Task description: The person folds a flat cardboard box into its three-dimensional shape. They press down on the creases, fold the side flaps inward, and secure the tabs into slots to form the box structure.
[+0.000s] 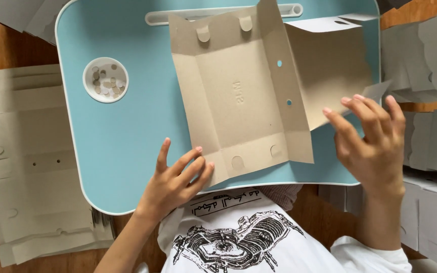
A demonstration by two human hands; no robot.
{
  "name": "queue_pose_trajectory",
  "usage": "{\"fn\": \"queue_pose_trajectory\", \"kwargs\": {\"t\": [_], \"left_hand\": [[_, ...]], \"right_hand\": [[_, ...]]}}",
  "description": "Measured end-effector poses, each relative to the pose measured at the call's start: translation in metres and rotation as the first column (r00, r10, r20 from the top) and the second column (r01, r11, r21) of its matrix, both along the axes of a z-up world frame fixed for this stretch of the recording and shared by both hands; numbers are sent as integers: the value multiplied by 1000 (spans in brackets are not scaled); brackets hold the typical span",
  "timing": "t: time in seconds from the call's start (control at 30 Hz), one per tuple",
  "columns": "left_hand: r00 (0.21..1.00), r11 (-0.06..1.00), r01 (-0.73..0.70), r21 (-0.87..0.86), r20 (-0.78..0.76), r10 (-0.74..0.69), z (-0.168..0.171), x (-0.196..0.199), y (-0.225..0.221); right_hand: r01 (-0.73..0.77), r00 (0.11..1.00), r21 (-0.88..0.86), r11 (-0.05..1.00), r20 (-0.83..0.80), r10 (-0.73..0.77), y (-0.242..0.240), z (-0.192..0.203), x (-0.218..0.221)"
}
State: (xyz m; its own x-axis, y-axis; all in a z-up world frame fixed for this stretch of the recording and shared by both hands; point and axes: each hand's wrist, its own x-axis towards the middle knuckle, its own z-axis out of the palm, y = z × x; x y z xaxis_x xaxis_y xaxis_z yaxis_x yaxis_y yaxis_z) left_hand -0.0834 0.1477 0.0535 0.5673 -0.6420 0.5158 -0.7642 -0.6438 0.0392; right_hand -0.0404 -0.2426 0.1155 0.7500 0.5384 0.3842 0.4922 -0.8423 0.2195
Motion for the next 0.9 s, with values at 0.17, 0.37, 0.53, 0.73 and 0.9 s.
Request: {"fn": "queue_pose_trajectory", "kwargs": {"t": [0.17, 0.37, 0.53, 0.73, 0.9], "left_hand": [[999, 999, -27, -30, 38, 28, -3, 0, -6], [996, 996, -63, -60, 59, 67, -1, 0, -6], [990, 989, -125, -84, 57, 130, 1, 1, -2], [975, 947, -182, -264, -176, 138, -17, -1, 0], [936, 863, -347, -368, -189, 296, -34, 6, -7]], "right_hand": [[-89, 964, -160, 983, -263, 44, 32, -5, -31], [-164, 978, -277, 947, -171, 119, 52, -9, -31], [-166, 986, -147, 975, -50, 161, 51, -5, -24], [-124, 978, 127, 984, -151, 143, 36, -15, -18], [-39, 999, 369, 928, -17, 49, 19, -76, -7]]}}
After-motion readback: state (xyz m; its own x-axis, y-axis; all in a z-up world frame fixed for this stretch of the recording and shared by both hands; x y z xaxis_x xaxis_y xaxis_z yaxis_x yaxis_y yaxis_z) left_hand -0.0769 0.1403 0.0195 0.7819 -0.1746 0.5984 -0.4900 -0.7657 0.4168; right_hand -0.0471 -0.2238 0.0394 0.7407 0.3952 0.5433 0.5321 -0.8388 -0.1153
